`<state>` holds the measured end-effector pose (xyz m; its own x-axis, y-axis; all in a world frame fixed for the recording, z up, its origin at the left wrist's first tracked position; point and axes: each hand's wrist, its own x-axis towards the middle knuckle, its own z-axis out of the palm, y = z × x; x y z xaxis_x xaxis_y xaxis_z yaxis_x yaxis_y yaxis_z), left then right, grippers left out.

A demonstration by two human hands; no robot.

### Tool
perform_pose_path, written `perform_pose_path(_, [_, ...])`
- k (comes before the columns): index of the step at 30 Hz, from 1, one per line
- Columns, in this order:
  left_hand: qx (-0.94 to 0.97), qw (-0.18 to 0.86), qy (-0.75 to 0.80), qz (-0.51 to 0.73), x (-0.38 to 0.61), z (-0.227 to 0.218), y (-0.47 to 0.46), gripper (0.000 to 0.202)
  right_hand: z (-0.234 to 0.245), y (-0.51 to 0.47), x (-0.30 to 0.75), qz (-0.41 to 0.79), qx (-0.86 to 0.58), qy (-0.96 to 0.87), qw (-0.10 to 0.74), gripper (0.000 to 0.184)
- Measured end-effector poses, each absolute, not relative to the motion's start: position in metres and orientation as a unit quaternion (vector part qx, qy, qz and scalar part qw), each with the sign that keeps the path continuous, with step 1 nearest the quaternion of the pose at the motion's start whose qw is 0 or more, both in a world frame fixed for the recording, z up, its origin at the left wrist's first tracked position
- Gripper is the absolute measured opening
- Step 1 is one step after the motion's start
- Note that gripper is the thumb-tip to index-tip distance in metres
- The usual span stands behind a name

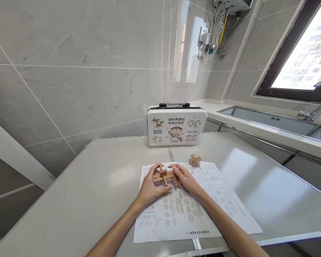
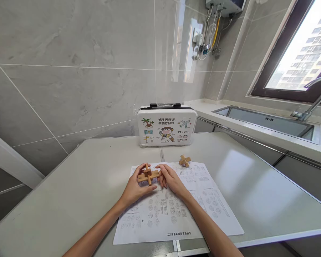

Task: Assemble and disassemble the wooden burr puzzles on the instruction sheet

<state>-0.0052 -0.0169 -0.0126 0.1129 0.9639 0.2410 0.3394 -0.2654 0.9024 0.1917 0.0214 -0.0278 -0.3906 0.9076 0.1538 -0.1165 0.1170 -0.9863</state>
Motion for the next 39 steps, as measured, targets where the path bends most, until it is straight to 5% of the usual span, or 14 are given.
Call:
perform_pose_path(31, [0.733,0.269,0.503,0.371,-0.005,-0.019,-0.022,0.107,-0.04,0.02,0.186,0.569,-0.344,-0.609,0.434,0.045])
perform_pose_path(39, [0.74,0.287,0.452,0.407,-0.004,-0.017,-0.023,0.086,-0.037,0.022,0.183,0.578,-0.338,-0.591,0.449,0.046])
